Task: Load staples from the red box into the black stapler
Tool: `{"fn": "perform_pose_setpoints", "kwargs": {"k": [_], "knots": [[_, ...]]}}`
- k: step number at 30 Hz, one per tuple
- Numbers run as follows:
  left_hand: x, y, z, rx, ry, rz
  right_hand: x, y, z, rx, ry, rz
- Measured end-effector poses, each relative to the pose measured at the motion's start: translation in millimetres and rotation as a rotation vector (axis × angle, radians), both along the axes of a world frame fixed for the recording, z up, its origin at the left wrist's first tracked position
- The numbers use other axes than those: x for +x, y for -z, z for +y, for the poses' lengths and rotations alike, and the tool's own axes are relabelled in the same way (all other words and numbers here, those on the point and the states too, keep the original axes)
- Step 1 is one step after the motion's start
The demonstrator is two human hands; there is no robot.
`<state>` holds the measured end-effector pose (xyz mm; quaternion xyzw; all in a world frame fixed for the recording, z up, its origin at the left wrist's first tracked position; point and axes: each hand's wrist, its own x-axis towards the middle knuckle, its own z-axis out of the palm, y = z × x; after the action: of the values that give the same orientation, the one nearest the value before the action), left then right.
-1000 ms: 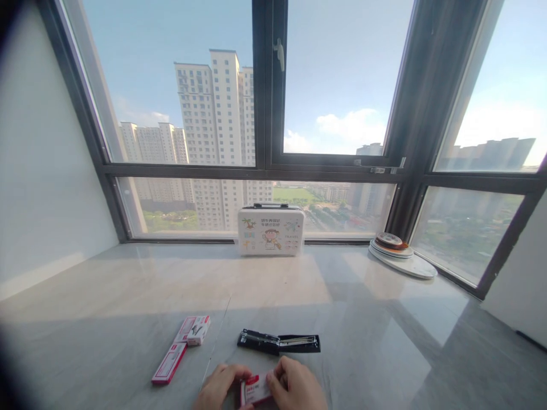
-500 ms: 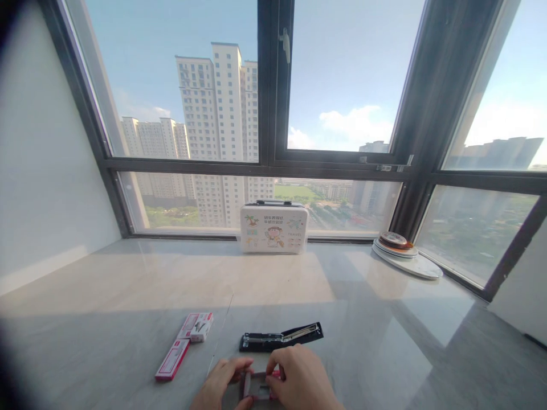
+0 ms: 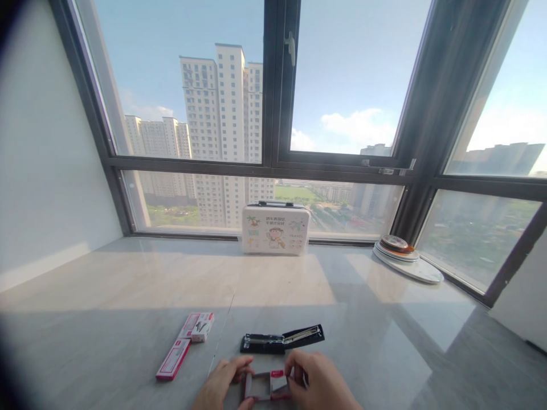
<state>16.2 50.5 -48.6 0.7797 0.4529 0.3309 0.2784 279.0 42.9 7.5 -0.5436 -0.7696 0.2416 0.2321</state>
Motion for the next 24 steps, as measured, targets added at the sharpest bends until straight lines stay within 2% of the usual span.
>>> {"fn": "perform_pose_setpoints", "kwargs": {"k": [5,8,12,14,16,19,21,24], "knots": [[-0.9,-1.7,-0.7,0.014,-0.08,-0.011,19.8,12.1,-10.6,-0.074,0.032,0.026],[10.1,-1.5,-0.5,-0.04,-0.135,0.045,15.9,17.1,-10.8,-0.101,0.033,0.021],[29.1,4.5,-0.7,-0.038,-0.089,0.087,4.2,15.6,-7.4,-0.105,0.011,0.013],[29.5,5.4,1.1,-0.04,-0.085,0.063,1.1,11.8,-5.6,-0.097,0.006,-0.016],[22.5,1.2,6.1,-0.019,-0.157,0.047,-1.1,8.5,-4.2,-0.08,0.016,-0.04],[8.9,-13.6,19.9,0.046,-0.31,0.088,-7.8,8.1,-2.9,-0.063,-0.004,-0.034],[5.3,-23.8,29.8,0.045,-0.309,0.146,-15.2,9.9,-1.9,-0.067,-0.023,-0.034],[9.3,-31.3,37.8,-0.004,-0.23,0.216,-25.8,10.7,1.4,-0.045,-0.036,-0.036]]}}
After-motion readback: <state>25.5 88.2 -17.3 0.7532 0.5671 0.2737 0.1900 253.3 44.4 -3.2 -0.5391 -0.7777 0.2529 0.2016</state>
